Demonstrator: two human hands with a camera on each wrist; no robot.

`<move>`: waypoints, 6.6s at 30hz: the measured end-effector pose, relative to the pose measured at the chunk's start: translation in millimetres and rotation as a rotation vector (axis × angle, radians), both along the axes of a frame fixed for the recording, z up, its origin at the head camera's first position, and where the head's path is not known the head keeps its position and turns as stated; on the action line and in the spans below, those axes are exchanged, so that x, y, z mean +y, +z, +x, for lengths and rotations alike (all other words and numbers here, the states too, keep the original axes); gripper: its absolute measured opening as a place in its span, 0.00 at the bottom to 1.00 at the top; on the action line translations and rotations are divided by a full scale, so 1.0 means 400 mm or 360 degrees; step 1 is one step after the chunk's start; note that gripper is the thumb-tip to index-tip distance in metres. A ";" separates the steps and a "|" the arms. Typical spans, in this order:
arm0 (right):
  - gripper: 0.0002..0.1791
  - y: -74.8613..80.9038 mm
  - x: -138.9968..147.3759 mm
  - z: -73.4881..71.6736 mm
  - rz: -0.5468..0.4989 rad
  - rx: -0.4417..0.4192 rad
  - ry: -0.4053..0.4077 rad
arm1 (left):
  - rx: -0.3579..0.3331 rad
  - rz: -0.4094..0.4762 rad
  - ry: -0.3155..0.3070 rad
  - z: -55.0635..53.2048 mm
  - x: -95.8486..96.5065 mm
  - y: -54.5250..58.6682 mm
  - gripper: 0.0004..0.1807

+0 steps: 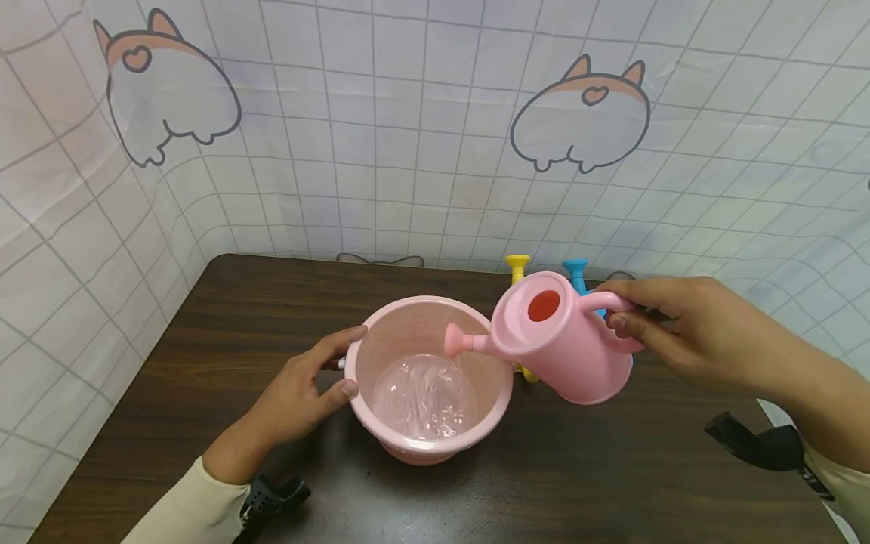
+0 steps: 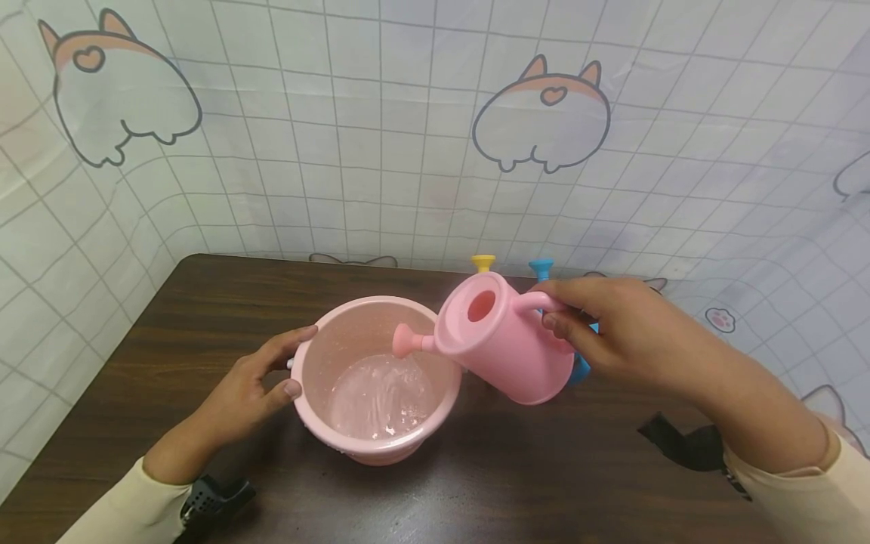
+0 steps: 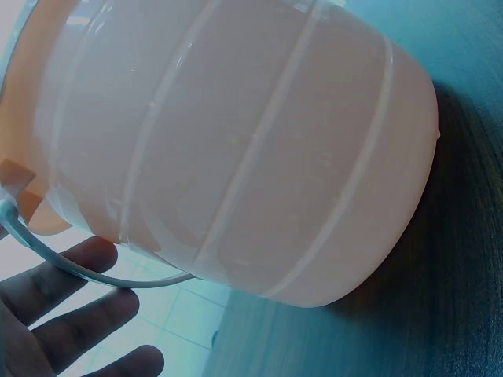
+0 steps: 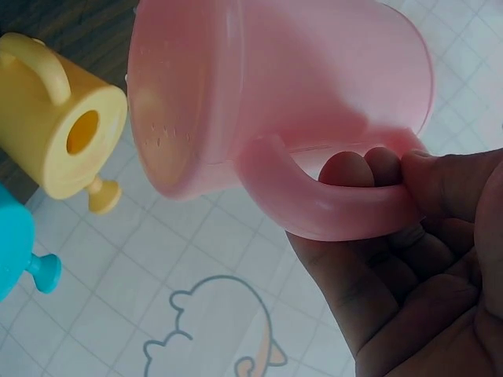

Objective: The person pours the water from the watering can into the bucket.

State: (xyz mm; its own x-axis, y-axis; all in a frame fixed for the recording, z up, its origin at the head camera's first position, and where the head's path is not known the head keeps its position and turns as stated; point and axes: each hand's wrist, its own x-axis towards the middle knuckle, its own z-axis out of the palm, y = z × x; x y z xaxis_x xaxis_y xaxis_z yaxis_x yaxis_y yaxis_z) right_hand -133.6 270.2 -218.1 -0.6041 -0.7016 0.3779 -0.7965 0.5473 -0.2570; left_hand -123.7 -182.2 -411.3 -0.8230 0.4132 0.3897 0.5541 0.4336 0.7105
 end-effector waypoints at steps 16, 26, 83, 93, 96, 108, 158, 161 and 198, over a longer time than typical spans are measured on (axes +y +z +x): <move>0.25 0.001 0.000 -0.002 0.0005 0.0004 0.0007 | -0.0015 -0.0003 0.0000 0.000 0.001 0.000 0.34; 0.26 0.003 -0.005 -0.004 0.0002 -0.0003 0.0024 | -0.0017 -0.0003 0.0001 -0.001 -0.001 -0.002 0.35; 0.23 0.014 -0.009 -0.001 0.0034 -0.0012 0.0015 | -0.0018 -0.0005 -0.0001 0.000 0.002 0.000 0.34; 0.21 0.013 -0.010 -0.003 0.0017 -0.0026 0.0017 | -0.0036 -0.0011 0.0014 0.002 0.003 0.001 0.35; 0.21 0.013 -0.012 -0.003 0.0017 -0.0024 0.0016 | -0.0038 -0.0012 0.0013 0.002 0.003 0.001 0.35; 0.22 0.020 -0.017 -0.002 0.0044 -0.0016 0.0004 | -0.0014 0.0004 -0.0003 -0.001 0.001 -0.003 0.34; 0.23 0.053 -0.050 -0.003 0.0143 -0.0071 -0.0020 | -0.0022 0.0004 0.0015 0.003 0.001 -0.002 0.34; 0.23 0.055 -0.051 -0.003 0.0155 -0.0075 -0.0030 | -0.0021 0.0006 0.0014 0.003 0.001 -0.002 0.34; 0.17 0.074 -0.079 -0.010 0.0249 -0.0089 -0.0044 | -0.0015 0.0016 -0.0001 0.002 0.002 -0.007 0.34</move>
State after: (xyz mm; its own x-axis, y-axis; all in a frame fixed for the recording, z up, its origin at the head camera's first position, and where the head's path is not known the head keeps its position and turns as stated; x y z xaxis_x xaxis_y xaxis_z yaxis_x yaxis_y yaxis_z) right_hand -137.6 238.4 -188.7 -0.6411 -0.7320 0.2307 -0.7674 0.6056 -0.2106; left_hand -122.8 -181.4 -414.2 -0.8265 0.4099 0.3859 0.5476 0.4264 0.7199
